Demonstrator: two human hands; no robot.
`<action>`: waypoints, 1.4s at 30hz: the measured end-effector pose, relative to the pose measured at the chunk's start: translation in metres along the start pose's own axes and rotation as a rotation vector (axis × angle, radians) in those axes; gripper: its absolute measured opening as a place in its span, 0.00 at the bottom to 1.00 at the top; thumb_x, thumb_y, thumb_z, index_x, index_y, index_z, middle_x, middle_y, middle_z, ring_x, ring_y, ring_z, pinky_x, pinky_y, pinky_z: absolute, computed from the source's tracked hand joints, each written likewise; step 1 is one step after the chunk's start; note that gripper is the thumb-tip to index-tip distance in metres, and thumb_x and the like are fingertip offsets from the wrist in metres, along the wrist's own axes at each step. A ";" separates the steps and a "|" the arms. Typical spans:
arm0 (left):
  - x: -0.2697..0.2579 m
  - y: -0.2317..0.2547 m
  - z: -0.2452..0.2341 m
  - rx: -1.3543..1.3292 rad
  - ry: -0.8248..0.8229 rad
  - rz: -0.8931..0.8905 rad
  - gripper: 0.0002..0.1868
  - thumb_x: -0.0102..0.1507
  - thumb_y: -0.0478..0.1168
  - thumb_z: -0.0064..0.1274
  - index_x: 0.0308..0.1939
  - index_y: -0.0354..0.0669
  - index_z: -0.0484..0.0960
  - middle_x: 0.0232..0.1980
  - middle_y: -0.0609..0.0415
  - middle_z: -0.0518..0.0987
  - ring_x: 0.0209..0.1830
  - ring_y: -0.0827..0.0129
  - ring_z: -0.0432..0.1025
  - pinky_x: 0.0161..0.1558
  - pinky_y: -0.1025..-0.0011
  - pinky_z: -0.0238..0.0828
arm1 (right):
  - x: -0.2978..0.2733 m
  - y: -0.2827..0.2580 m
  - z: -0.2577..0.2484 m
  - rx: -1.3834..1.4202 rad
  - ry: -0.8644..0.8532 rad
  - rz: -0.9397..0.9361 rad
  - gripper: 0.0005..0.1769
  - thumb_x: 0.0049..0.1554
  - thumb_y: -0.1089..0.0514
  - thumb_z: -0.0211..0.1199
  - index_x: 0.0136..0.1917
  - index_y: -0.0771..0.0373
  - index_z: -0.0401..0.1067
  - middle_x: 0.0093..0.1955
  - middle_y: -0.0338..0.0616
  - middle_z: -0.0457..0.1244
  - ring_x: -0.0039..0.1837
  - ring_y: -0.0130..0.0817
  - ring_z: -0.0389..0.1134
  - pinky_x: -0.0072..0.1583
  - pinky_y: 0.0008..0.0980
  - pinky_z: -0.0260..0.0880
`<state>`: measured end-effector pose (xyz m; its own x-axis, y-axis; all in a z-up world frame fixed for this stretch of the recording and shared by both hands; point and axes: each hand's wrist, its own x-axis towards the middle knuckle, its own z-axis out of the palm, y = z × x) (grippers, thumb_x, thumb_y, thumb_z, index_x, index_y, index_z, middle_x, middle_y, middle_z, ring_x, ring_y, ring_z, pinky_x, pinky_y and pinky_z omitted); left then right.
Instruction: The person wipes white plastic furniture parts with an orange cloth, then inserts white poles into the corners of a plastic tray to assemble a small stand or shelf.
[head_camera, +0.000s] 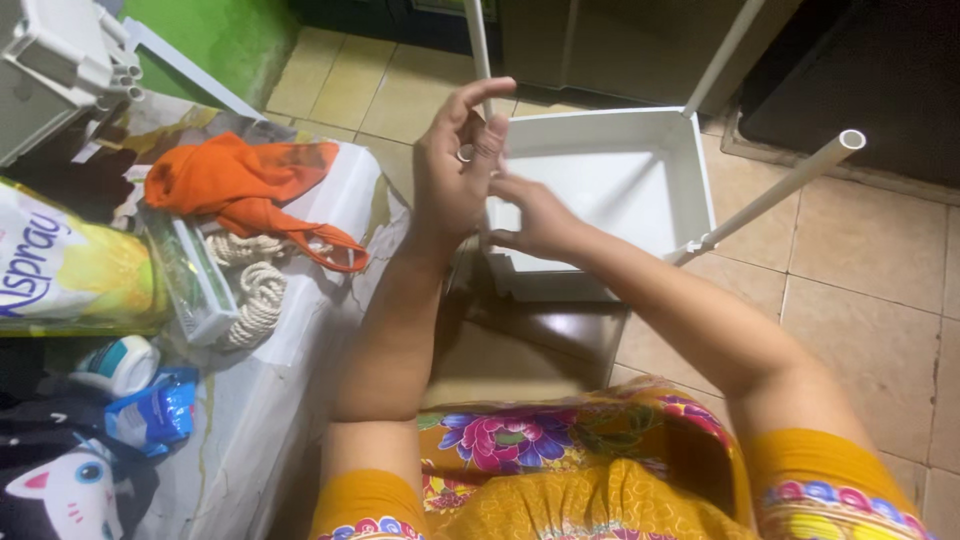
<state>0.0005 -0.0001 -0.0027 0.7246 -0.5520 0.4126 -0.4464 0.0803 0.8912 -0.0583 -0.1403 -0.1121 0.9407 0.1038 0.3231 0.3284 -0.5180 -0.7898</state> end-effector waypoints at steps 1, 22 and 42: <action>-0.002 -0.002 0.001 -0.049 -0.007 0.039 0.15 0.73 0.46 0.51 0.60 0.43 0.80 0.36 0.58 0.78 0.35 0.79 0.71 0.41 0.78 0.69 | 0.010 0.008 0.015 0.108 -0.064 0.035 0.27 0.52 0.60 0.75 0.64 0.62 0.73 0.59 0.47 0.70 0.62 0.47 0.72 0.64 0.41 0.71; 0.011 -0.025 -0.039 -0.608 -0.200 -0.022 0.23 0.74 0.55 0.43 0.63 0.45 0.79 0.39 0.61 0.81 0.40 0.77 0.77 0.47 0.78 0.77 | 0.034 0.062 -0.005 0.538 -0.303 0.130 0.42 0.44 0.70 0.59 0.73 0.63 0.62 0.70 0.52 0.61 0.73 0.46 0.62 0.71 0.44 0.65; 0.181 -0.181 0.007 -0.065 0.073 0.143 0.16 0.78 0.45 0.34 0.41 0.43 0.72 0.32 0.61 0.66 0.32 0.77 0.63 0.36 0.75 0.64 | 0.176 0.143 0.011 0.498 0.431 0.138 0.30 0.59 0.69 0.61 0.74 0.67 0.62 0.65 0.46 0.65 0.65 0.34 0.65 0.64 0.30 0.66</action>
<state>0.2090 -0.1202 -0.0910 0.6937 -0.4694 0.5463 -0.5145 0.2079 0.8319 0.1555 -0.1865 -0.1737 0.8927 -0.3369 0.2993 0.3047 -0.0381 -0.9517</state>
